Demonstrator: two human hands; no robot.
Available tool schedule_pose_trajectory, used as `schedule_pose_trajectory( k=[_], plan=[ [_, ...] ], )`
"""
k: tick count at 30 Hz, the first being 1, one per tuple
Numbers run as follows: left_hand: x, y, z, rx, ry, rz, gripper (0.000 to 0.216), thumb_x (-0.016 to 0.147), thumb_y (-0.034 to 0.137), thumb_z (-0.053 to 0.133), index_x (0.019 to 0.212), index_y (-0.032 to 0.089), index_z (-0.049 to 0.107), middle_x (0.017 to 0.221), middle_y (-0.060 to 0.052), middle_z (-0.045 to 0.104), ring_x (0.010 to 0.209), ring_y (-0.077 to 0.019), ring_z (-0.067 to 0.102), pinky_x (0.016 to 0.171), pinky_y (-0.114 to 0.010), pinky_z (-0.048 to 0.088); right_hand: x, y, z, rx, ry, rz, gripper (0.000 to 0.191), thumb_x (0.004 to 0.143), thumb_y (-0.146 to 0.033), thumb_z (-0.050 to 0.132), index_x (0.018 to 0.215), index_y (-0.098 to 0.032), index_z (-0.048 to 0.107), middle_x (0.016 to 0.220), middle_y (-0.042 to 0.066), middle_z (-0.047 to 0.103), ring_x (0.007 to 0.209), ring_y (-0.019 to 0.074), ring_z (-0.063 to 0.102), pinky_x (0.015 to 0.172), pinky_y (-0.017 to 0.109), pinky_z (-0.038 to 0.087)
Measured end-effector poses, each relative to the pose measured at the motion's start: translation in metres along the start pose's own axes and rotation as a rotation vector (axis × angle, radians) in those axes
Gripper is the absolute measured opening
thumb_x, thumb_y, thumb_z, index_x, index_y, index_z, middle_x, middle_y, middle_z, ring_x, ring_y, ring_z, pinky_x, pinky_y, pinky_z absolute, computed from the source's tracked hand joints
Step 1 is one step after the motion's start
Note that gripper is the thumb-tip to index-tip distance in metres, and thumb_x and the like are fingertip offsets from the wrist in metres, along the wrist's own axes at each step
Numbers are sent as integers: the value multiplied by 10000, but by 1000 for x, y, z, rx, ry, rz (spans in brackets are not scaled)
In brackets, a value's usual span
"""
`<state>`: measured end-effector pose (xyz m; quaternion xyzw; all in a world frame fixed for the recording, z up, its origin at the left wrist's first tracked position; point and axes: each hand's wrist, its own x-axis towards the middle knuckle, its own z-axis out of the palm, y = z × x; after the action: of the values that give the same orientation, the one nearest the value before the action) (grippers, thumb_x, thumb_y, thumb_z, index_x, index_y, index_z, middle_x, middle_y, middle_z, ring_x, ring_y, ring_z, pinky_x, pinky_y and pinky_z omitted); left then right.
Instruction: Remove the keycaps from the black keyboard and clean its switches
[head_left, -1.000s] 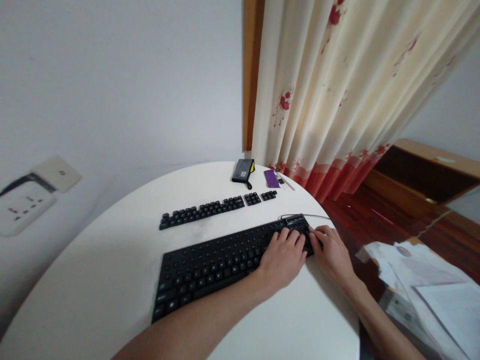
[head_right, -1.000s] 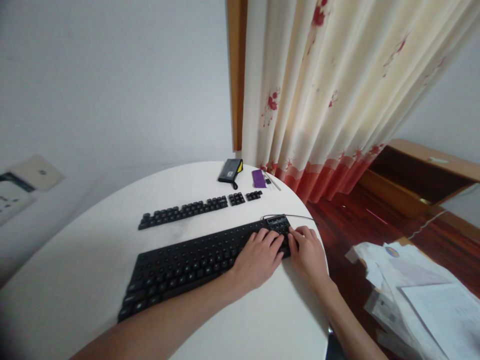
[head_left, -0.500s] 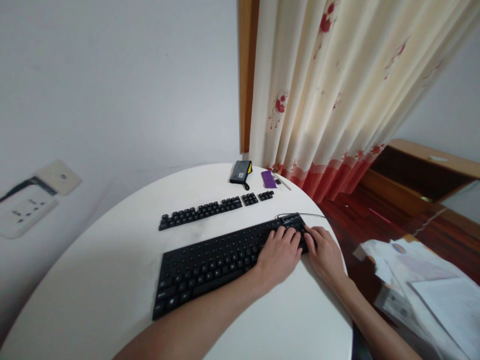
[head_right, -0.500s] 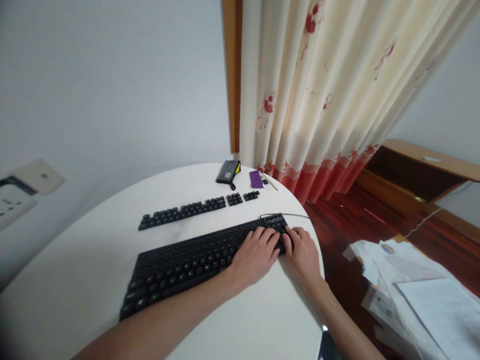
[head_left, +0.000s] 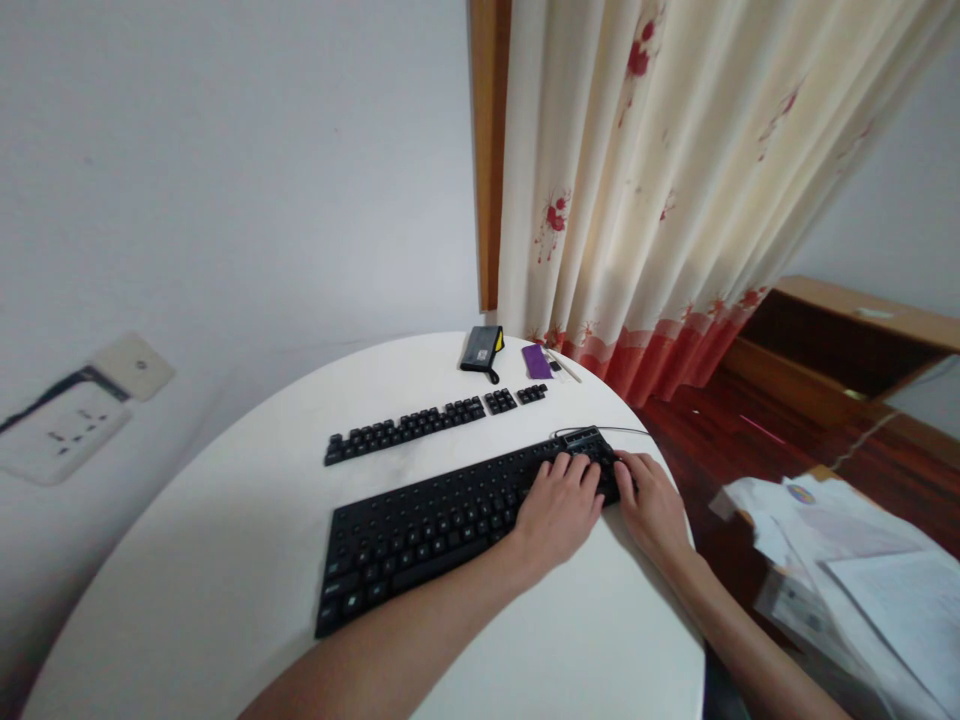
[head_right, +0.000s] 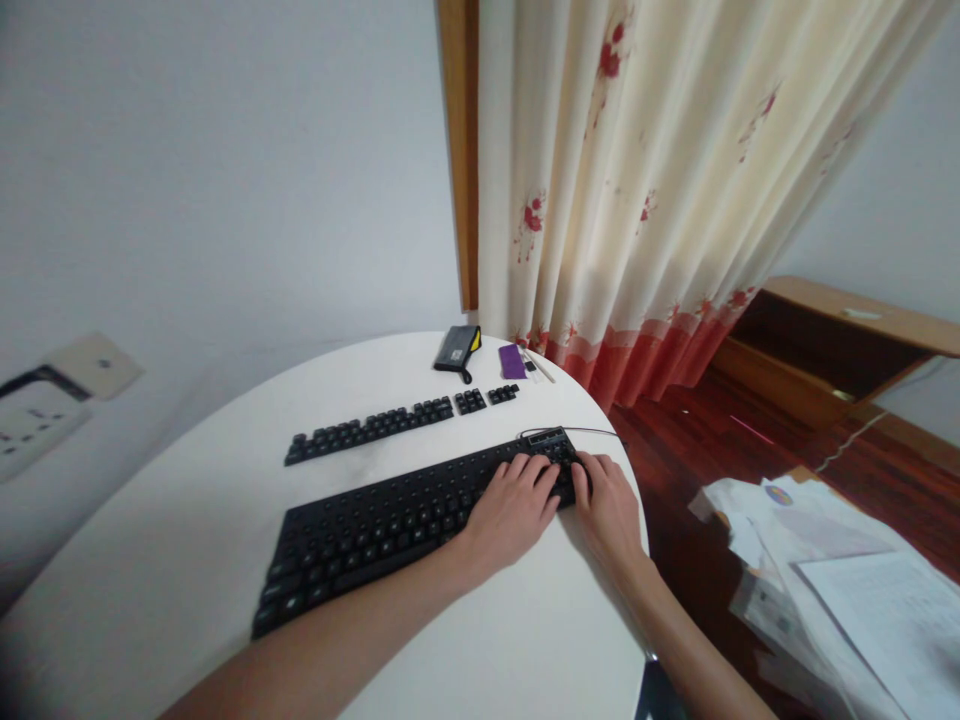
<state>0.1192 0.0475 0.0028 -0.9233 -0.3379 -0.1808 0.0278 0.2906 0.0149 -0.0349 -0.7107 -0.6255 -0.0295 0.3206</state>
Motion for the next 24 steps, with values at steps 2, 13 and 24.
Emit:
schedule_pose_trajectory(
  k=[2,13,24],
  plan=[
    [0,1,0,-3,4,-2,321,962,359,498,1238,196,529,1146,-74,567,1036,-245,490,819,-392,430,-1,0,-1,-11,-1,13,414,1001,-431,332,1075,-184,656,1028,96,659,949,234,597,859,352,457],
    [-8,-23,-68,-162,159,-74,292,974,310,467,1221,190,566,1148,-57,613,1089,-215,517,966,-371,441,-6,17,7,-24,-10,-18,431,960,-453,343,1176,-190,608,1078,129,666,972,295,630,855,426,468],
    [-130,-193,-101,-141,394,-514,177,927,196,528,1015,202,680,1010,-49,685,967,-194,606,913,-357,480,-5,33,10,33,-39,18,305,896,-496,401,1029,-317,608,1081,131,675,944,321,654,809,461,484]
  ],
)
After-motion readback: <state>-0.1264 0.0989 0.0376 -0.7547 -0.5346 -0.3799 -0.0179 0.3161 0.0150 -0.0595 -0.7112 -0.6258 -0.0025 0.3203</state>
